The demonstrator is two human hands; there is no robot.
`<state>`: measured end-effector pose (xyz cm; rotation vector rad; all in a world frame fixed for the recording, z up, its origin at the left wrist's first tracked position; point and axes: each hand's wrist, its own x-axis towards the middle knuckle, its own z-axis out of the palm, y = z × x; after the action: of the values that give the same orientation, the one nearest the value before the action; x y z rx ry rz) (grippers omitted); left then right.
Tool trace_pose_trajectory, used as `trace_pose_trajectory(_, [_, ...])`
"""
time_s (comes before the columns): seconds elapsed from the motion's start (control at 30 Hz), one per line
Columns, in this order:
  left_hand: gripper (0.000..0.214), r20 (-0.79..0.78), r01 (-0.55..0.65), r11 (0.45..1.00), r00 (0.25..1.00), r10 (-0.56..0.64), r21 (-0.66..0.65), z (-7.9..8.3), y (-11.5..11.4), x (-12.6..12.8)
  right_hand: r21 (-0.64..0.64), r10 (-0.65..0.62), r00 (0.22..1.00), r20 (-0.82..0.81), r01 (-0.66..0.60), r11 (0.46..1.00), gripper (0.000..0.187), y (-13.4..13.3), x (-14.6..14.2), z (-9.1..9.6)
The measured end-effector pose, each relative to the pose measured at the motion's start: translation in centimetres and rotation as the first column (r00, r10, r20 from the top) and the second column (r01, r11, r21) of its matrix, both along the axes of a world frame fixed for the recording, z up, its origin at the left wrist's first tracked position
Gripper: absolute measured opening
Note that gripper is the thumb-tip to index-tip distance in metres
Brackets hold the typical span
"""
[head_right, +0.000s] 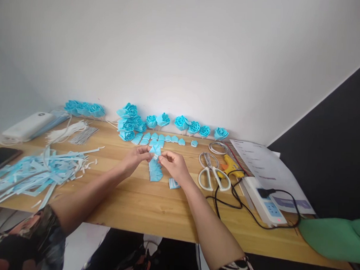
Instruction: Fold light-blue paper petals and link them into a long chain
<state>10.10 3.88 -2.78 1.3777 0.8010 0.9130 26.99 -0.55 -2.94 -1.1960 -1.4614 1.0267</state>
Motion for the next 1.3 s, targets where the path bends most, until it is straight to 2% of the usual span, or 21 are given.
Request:
trace_pose_trajectory(0.13, [0.022,0.015,-0.138,0.974,0.99,0.138,0.179,0.2,-0.5,0.2,0.064,-0.102,0.993,0.061,0.099,0.993,0.019,0.2,0.1,-0.3])
trace_pose_trajectory(0.23, [0.015,-0.041,-0.257,0.875,0.954,0.299,0.41,0.5,-1.1,0.2,0.113,-0.173,0.978,0.114,0.16,0.981,0.02,0.3,0.2,-0.6])
trace_pose_trajectory(0.33, [0.01,-0.16,-0.189,0.768,0.922,0.354,0.612,0.4,-1.3,0.2,0.14,-0.189,0.972,0.136,0.17,0.975,0.019,0.2,0.0,-0.5])
trace_pose_trajectory(0.4, [0.008,-0.222,-0.121,0.718,0.904,0.365,0.686,0.1,-1.3,0.1,0.156,-0.196,0.968,0.157,0.172,0.973,0.019,0.0,-0.2,-0.3])
trace_pose_trajectory(0.47, [0.009,-0.253,-0.093,0.688,0.887,0.385,0.72,-0.2,-1.1,0.2,0.179,-0.207,0.96,0.187,0.174,0.968,0.019,-0.2,-0.4,-0.1])
trace_pose_trajectory(0.67, [0.011,-0.297,-0.049,0.646,0.859,0.416,0.762,-0.7,-0.8,0.1,0.24,-0.216,0.945,0.246,0.156,0.958,0.017,-0.3,-0.6,-0.1])
trace_pose_trajectory(0.8, [0.01,-0.315,-0.035,0.644,0.851,0.42,0.764,-0.7,-0.9,0.1,0.261,-0.217,0.936,0.278,0.144,0.955,0.016,-0.3,-0.7,-0.4])
trace_pose_trajectory(1.1, [0.016,-0.31,-0.063,0.74,0.882,0.355,0.669,-0.3,-1.1,0.3,0.273,-0.209,0.938,0.278,0.131,0.953,0.015,-0.3,-0.6,-0.3])
trace_pose_trajectory(1.3, [0.013,-0.319,-0.068,0.767,0.883,0.343,0.638,-0.4,-0.9,0.2,0.258,-0.21,0.93,0.303,0.132,0.957,0.017,-0.3,-0.6,-0.5])
